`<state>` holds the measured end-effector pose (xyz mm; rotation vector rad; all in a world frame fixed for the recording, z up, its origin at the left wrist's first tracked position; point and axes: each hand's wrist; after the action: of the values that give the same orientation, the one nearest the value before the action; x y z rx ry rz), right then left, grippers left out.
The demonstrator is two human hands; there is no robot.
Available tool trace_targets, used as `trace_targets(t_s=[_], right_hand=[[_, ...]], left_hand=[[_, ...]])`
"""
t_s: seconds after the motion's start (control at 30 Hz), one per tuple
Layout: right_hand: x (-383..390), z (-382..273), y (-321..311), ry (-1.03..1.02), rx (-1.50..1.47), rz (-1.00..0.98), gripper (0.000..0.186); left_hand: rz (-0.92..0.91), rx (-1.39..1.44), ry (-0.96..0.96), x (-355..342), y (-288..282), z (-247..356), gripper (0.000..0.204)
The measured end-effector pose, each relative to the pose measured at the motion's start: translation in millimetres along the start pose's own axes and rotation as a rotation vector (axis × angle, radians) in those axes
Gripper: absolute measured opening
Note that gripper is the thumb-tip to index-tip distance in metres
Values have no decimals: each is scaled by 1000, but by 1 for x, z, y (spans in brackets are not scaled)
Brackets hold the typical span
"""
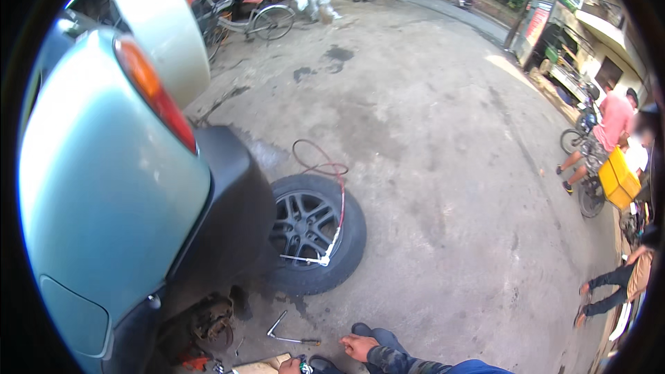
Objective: The person sits on the ground and works on a car's wheel hub and brake assembly. They use a wrench to loosen and remove bolts, then remove the brake caliper and rotor. The person then stands and walks around the garage.
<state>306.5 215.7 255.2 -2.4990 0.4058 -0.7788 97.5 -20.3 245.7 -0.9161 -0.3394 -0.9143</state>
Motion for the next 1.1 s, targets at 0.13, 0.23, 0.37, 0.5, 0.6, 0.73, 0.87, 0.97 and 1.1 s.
trace_targets(t_s=[0.13,0.23,0.37,0.5,0.6,0.73,0.87,0.97,1.1], right_hand=[[66,-9,-132,235,-12,123,32],[97,36,-219,486,-42,297,32],[144,137,-285,820,-56,467,31],[187,227,-330,926,65,158,40],[217,256,-369,1018,-25,186,47],[196,265,-459,963,-146,543,38],[152,249,-517,980,-416,833,35],[124,250,-525,952,-410,724,37],[107,285,-509,975,-347,644,42]], left_hand=[[-171,-122,-273,-19,-81,21,75],[-16,-21,-144,-45,-117,30,67],[8,138,-285,-47,-107,95,60],[-7,89,-143,-78,-55,268,57],[-134,27,51,-115,-2,432,55],[-388,-128,316,-144,90,620,53],[-583,-279,500,-156,169,738,51],[-667,-343,571,-173,208,797,51],[-676,-365,562,-237,210,842,50]])
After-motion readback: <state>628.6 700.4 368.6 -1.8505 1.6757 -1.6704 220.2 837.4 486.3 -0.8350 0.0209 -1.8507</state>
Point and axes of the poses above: each hand's wrist, its own x-axis away from the middle knuckle, its own y-axis out of the palm, z = x × y, and after that the axes turned 1 degree about y, right-handed
